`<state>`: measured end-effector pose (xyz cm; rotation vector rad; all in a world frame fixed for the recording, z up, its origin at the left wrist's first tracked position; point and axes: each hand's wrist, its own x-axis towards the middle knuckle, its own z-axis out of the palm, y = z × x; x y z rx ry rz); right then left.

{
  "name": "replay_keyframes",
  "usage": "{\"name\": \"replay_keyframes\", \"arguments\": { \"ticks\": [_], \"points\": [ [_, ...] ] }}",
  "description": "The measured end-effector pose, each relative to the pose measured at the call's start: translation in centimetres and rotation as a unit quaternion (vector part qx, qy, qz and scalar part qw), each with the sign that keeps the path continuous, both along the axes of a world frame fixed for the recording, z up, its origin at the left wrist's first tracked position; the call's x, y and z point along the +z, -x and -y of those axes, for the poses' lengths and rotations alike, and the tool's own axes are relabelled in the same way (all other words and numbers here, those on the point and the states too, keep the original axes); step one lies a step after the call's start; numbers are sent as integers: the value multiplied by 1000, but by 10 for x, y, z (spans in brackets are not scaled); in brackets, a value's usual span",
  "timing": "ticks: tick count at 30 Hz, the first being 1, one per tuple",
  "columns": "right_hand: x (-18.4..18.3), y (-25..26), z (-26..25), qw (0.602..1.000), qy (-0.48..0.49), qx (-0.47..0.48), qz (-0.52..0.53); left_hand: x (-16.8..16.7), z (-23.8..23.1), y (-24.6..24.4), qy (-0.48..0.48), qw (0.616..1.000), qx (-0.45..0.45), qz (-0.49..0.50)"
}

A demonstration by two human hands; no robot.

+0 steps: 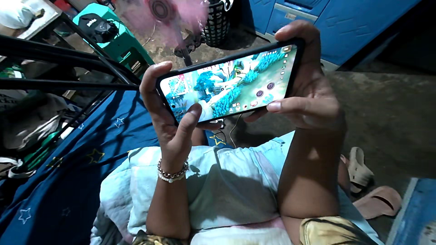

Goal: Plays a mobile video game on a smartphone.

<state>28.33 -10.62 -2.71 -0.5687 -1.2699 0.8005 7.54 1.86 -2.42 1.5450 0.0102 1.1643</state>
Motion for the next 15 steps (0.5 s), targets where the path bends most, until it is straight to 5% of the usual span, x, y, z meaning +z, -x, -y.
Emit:
{"name": "replay_keyframes", "arguments": {
  "ticks": [15],
  "points": [
    [0, 0, 1, 1000, 2, 3, -4, -1, 0, 1, 0, 1000, -7, -5]
  ]
}}
